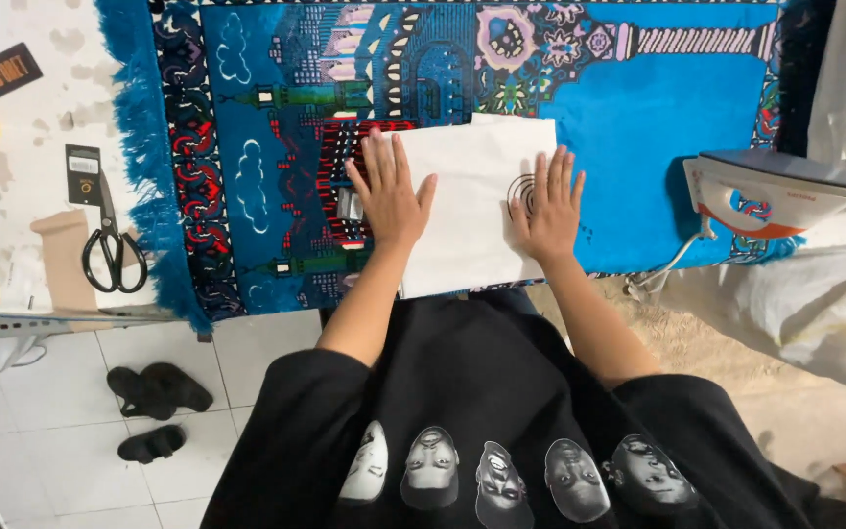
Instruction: Folding a white shirt and ironing it to remove wrinkles on a pressing mat.
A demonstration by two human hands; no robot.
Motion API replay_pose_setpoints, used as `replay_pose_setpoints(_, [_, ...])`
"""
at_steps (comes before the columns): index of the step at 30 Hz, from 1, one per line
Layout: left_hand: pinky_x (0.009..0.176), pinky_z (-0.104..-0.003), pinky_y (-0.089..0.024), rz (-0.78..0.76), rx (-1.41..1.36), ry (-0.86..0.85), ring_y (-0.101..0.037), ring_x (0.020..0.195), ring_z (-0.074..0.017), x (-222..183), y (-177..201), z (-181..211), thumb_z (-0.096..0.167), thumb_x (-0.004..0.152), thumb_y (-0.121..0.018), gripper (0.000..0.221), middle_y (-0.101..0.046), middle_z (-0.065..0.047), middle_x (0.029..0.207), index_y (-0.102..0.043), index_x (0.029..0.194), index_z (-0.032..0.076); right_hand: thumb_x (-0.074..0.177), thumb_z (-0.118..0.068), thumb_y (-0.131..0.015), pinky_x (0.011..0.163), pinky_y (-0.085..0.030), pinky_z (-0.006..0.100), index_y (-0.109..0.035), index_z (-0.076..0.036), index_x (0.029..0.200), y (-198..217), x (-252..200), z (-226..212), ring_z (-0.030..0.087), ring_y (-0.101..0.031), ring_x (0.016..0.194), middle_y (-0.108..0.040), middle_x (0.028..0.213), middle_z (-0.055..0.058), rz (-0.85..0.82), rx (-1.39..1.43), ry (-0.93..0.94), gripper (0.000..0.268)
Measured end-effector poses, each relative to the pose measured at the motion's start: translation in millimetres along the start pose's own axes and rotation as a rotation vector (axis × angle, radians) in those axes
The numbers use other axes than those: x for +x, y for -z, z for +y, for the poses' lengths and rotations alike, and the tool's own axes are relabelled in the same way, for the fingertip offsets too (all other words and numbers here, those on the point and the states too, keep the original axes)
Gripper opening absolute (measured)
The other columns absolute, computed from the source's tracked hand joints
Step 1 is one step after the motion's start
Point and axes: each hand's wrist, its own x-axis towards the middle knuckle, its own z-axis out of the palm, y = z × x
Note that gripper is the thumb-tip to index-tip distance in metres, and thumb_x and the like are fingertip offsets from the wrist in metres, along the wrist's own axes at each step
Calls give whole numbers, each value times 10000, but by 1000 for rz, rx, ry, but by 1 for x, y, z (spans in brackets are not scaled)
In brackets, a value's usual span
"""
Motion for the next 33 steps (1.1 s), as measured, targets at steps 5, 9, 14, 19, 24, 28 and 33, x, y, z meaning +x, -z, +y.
replay_pose_setpoints(5, [1178, -725, -104, 89, -118, -197, -177, 1509, -548, -80, 25, 23, 542, 1022, -468, 720, -223, -317, 1634, -362, 1578, 97, 1016, -469, -512, 1237, -40, 611, -322, 36, 1598, 2, -71, 4, 442, -124, 1555, -200, 1665, 306, 125, -8, 83, 794])
replay_pose_setpoints(9, [1206, -655, -21, -25, -175, -188, -208, 1551, -381, -118, 10, 12, 632, 990, -483, 810, -241, -219, 1671, -356, 1597, 110, 1010, -514, -511, 1240, -113, 594, -354, 34, 1587, -16, -98, 21, 420, -184, 1557, -246, 1673, 269, -11, 0, 131, 811])
replay_pose_setpoints(14, [1244, -575, -97, -16, -171, -239, -233, 1551, -346, -117, -3, 1, 652, 962, -504, 853, -273, -197, 1666, -376, 1581, 79, 1006, -543, -522, 1251, -107, 579, -306, -24, 1616, -11, -101, 34, 416, -130, 1562, -190, 1692, 242, -67, 69, 190, 829])
replay_pose_setpoints(19, [1250, -568, -64, -113, -166, -210, -189, 1559, -351, -120, 14, 14, 629, 971, -500, 845, -250, -193, 1676, -355, 1592, 74, 955, -452, -608, 1243, -229, 528, -496, -199, 1543, 37, -148, 89, 360, -284, 1541, -352, 1664, 132, -94, 169, 303, 650])
replay_pose_setpoints(24, [1146, -669, -177, 258, 127, -79, -555, 1348, -321, -120, 12, 48, 440, 762, -583, 704, -615, -103, 1490, -681, 1398, 155, 941, -450, -626, 606, -545, 303, -714, -307, 770, 45, -255, 229, 174, -684, 602, -668, 602, -93, -39, 147, -183, 240])
replay_pose_setpoints(28, [1164, -670, -135, 338, 169, 35, -508, 1384, -393, -118, -4, 95, 245, 776, -603, 649, -589, -199, 1506, -670, 1387, 35, 1039, -339, -639, 589, -487, 311, -711, -193, 814, 61, -297, 348, 218, -672, 638, -679, 682, -8, 123, 121, -571, 277])
replay_pose_setpoints(33, [1184, -657, -157, 80, 36, 60, -409, 1443, -478, -108, 11, 169, 287, 1046, -404, 589, -430, -305, 1574, -482, 1493, -89, 1015, -67, -770, 1053, -478, 472, -483, 6, 1427, 133, -222, 489, 346, -556, 1321, -564, 1436, 201, 862, 368, -884, 508])
